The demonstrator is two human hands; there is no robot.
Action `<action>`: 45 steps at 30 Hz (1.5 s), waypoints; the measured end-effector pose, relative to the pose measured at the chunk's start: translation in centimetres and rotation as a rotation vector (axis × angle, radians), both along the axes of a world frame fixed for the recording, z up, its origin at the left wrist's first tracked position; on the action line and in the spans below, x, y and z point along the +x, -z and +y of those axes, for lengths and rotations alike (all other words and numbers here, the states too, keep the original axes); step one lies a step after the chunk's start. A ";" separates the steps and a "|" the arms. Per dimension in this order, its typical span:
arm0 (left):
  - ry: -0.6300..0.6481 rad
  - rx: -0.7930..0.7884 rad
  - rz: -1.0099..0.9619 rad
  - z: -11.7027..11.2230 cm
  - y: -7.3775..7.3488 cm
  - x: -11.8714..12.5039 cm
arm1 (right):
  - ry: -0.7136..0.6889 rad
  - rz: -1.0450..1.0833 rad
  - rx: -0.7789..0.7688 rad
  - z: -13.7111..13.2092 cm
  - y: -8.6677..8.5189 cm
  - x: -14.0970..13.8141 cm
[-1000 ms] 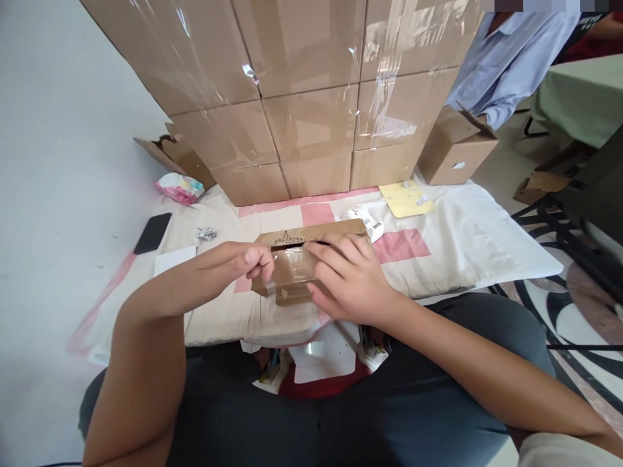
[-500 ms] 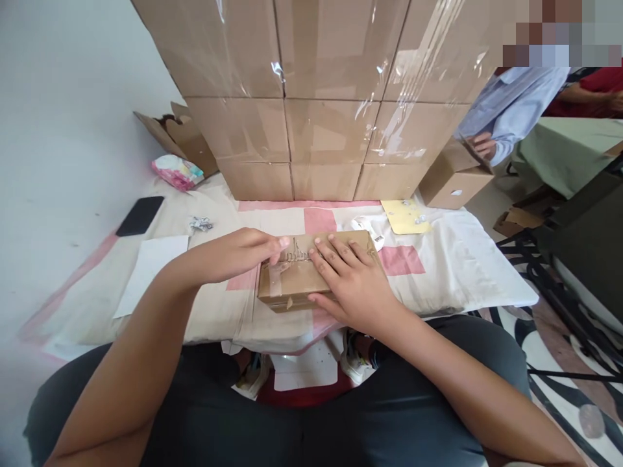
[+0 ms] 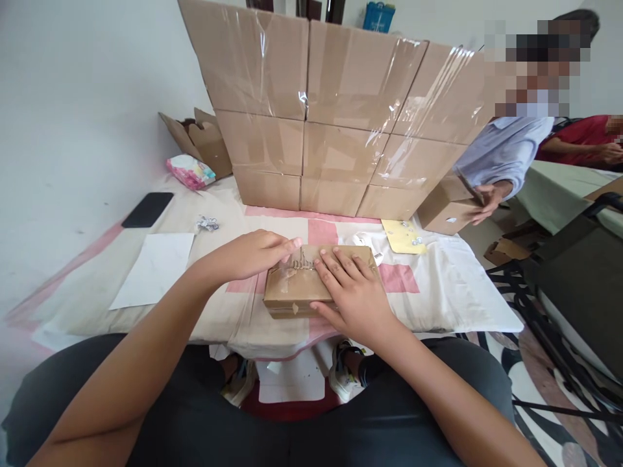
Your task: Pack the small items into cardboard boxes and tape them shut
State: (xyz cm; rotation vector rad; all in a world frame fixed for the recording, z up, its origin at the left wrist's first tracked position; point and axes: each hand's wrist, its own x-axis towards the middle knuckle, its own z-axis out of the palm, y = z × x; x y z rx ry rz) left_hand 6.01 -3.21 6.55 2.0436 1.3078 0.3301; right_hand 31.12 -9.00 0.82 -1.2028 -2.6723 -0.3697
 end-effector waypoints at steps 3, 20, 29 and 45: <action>-0.016 0.002 0.035 0.1 0.0 0.1 | 0.004 -0.010 0.005 0.0 0.0 0.0; 0.066 0.097 0.111 0.2 0.2 -0.6 | 0.013 -0.013 0.042 0.0 0.2 0.0; 0.130 0.077 -0.159 0.4 -1.2 -2.2 | 0.014 -0.001 0.045 0.0 0.1 0.1; 0.268 -0.009 -0.125 1.7 0.4 -2.4 | 0.025 -0.016 0.038 0.0 0.1 0.0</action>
